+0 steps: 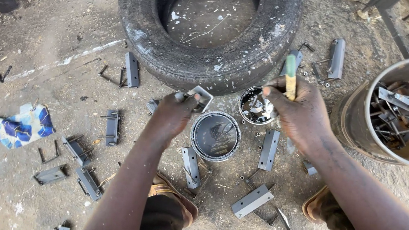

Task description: Painting small metal L-brackets with grey paint using a brush

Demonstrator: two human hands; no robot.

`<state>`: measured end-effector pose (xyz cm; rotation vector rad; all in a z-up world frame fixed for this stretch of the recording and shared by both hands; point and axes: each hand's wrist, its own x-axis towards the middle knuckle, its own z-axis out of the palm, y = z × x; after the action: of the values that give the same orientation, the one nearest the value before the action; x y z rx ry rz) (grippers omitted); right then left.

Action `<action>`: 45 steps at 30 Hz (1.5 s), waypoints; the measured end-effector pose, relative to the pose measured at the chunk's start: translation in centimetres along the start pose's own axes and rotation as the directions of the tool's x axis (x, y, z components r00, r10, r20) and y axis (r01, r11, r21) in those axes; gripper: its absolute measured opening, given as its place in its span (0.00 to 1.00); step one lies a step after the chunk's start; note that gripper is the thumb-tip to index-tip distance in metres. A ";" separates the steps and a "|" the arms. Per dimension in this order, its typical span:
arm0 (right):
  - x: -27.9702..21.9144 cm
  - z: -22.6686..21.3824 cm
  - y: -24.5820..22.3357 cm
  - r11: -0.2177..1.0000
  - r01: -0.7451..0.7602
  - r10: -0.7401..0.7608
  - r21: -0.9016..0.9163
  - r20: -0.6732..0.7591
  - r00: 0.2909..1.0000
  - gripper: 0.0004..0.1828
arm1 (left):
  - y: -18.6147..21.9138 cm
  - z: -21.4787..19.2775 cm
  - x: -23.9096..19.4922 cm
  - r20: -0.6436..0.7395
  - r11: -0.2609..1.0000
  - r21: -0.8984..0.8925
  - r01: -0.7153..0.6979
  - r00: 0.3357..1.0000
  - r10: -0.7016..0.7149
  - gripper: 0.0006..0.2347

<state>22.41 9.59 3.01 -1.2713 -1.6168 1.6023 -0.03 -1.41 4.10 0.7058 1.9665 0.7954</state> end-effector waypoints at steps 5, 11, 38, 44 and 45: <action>-0.4 -0.1 -0.2 1.000 0.023 -0.024 -0.016 -0.038 0.999 0.11 | -3.6 -3.9 1.8 -0.089 0.989 0.146 0.034 0.996 -0.021 0.17; 0.5 0.0 -1.0 1.000 0.021 -0.021 0.001 -0.038 0.999 0.10 | -4.8 -6.5 2.3 -0.132 0.939 0.332 0.088 0.990 -0.046 0.19; 2.2 1.3 9.2 0.663 0.032 0.106 -0.748 0.136 0.985 0.31 | -26.7 -18.3 -5.9 -0.334 0.805 -0.512 0.299 0.795 -0.507 0.12; 3.3 2.6 17.8 0.856 -0.169 0.320 -0.489 0.242 0.916 0.23 | -38.0 -19.0 -13.1 -0.361 0.665 -0.657 0.354 0.627 -0.690 0.18; 1.8 4.1 16.7 0.886 -0.118 0.248 -0.449 0.242 0.938 0.18 | -39.0 -19.1 -14.3 -0.304 0.553 -0.783 0.284 0.601 -0.739 0.16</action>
<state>22.29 6.85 -14.01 -1.4980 -2.1856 1.6677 -16.75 -41.48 -10.17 -0.7171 2.0217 1.3184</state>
